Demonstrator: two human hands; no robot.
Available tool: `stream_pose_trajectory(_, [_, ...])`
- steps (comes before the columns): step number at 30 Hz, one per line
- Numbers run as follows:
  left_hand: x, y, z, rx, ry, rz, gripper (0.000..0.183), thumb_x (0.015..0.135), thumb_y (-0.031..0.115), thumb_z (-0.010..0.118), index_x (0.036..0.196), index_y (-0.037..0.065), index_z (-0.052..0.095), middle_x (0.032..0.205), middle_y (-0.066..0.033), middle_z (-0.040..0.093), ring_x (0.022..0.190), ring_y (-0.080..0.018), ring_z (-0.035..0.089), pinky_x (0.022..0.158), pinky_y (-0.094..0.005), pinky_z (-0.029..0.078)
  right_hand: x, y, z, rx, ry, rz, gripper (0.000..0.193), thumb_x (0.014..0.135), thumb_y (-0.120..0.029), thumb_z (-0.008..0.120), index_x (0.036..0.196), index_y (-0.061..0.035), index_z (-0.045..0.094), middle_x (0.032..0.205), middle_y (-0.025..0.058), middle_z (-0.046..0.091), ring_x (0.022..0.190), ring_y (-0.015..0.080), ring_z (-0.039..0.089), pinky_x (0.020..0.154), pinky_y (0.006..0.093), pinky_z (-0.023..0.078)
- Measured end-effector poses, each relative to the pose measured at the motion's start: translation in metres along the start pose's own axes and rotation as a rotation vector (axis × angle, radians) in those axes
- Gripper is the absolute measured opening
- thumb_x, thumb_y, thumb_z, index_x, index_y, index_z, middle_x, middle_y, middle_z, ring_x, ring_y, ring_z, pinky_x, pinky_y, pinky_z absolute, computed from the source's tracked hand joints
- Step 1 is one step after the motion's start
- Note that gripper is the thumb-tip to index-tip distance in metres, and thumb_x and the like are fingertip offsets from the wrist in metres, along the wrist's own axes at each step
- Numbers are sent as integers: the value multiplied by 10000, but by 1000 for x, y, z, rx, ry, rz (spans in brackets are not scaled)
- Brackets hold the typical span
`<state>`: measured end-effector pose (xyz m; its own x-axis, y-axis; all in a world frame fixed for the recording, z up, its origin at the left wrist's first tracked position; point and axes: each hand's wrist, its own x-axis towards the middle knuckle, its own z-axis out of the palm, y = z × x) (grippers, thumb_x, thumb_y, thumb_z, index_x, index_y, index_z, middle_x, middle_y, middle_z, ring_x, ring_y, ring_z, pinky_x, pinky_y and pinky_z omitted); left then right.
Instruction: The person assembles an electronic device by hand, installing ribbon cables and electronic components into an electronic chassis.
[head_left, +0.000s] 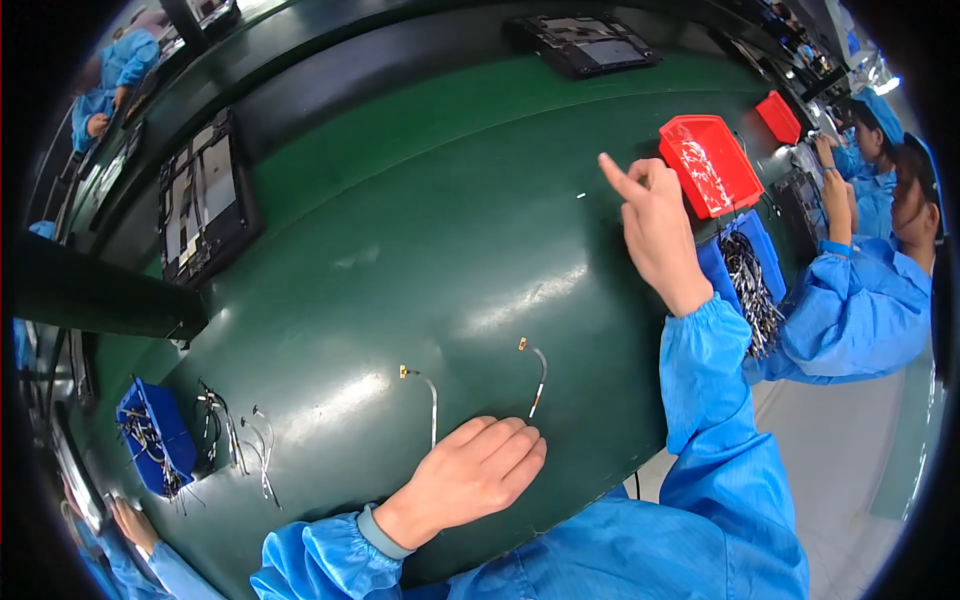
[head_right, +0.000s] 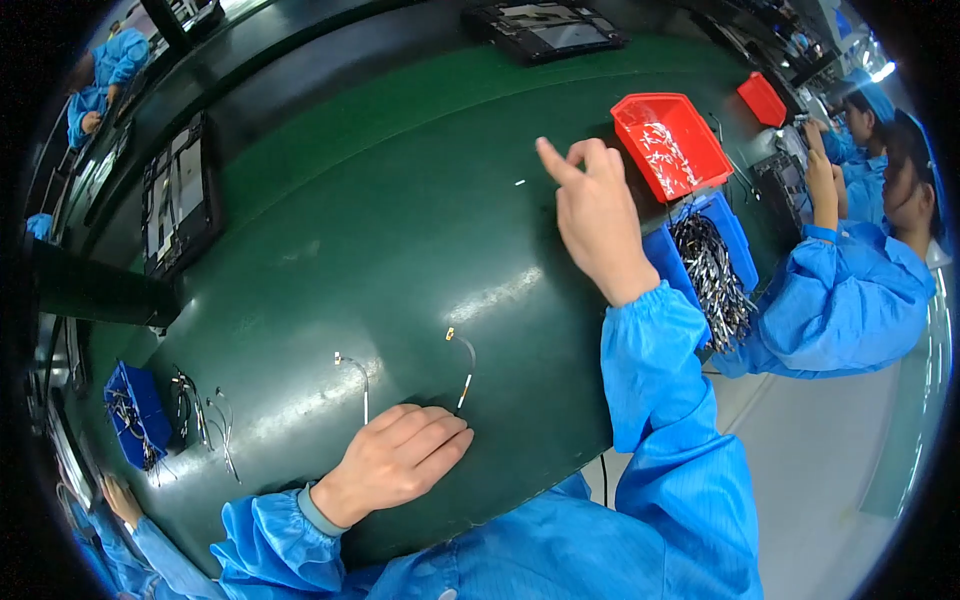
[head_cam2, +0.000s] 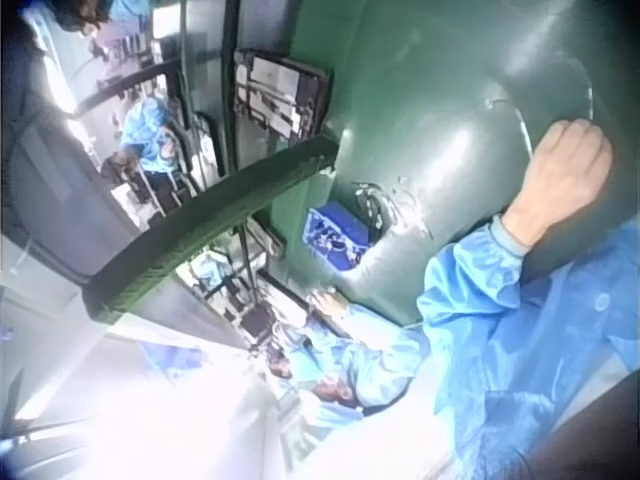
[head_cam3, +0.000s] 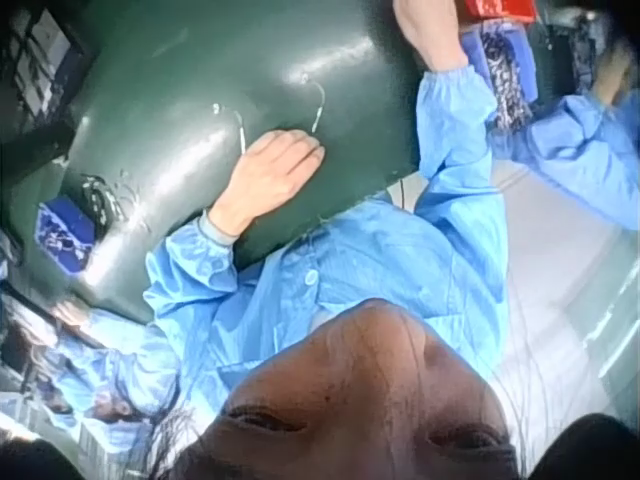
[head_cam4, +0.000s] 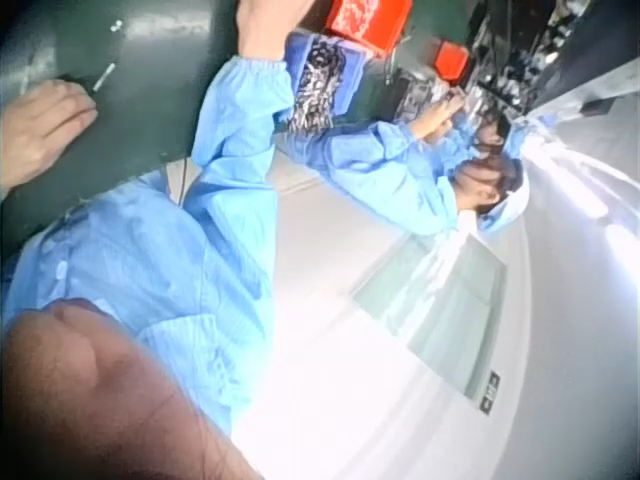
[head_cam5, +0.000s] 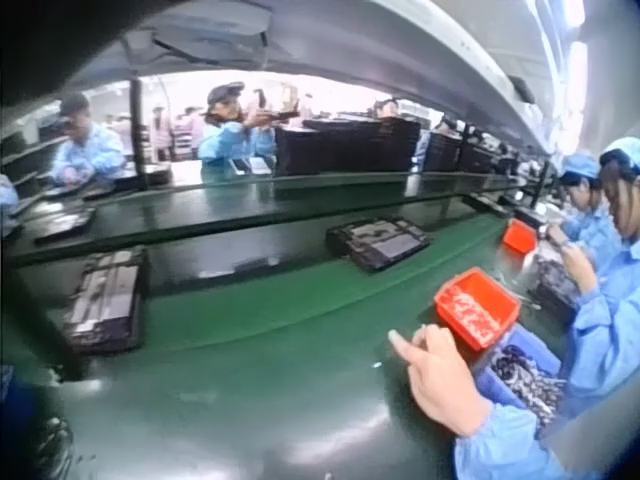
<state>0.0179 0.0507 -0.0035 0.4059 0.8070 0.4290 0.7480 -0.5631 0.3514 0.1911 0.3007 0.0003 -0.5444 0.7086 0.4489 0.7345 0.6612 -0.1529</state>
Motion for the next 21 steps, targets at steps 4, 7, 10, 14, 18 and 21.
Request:
stream_pose_trajectory(4, [0,0,-3,-7,3,33,219,715,68,633,932,62,670,952,-26,635,883,-156,618,761,-282,495,-5,-17,-7,-90,-90,-72,433,751,33,564,1146,-104,678,919,71,510,880,241,507,780,363,481])
stream_pose_trajectory(7, [0,1,-3,-20,-1,29,225,717,68,630,938,62,669,958,-27,636,886,-159,618,763,-284,496,-1,-20,-7,-187,-118,-97,380,762,-24,578,1119,-104,682,899,59,526,886,235,523,761,354,484])
stream_pose_trajectory(10, [-5,-3,-2,-20,3,34,225,717,69,628,938,63,670,964,-26,637,894,-161,618,765,-288,496,10,-22,-28,-113,-7,-36,385,796,-100,574,1172,-45,633,936,124,550,924,281,543,813,396,478])
stream_pose_trajectory(14, [-2,2,0,-35,3,52,217,719,72,628,932,65,671,966,-23,639,909,-160,616,764,-290,495,40,46,-90,-189,119,219,362,902,-346,591,1014,-25,716,900,225,638,899,366,612,818,434,486])
stream_pose_trajectory(18, [-5,5,-3,-35,5,57,216,718,70,630,930,64,672,968,-20,640,917,-161,616,760,-289,493,58,90,-104,-316,20,514,242,835,-240,667,898,-16,732,761,192,675,746,352,659,726,415,520])
stream_pose_trajectory(21, [-6,3,1,-48,11,76,214,719,67,630,929,68,674,974,-20,641,919,-163,618,759,-287,493,51,123,-88,-312,46,256,205,770,-89,670,956,-24,726,834,200,683,793,348,664,758,405,518])
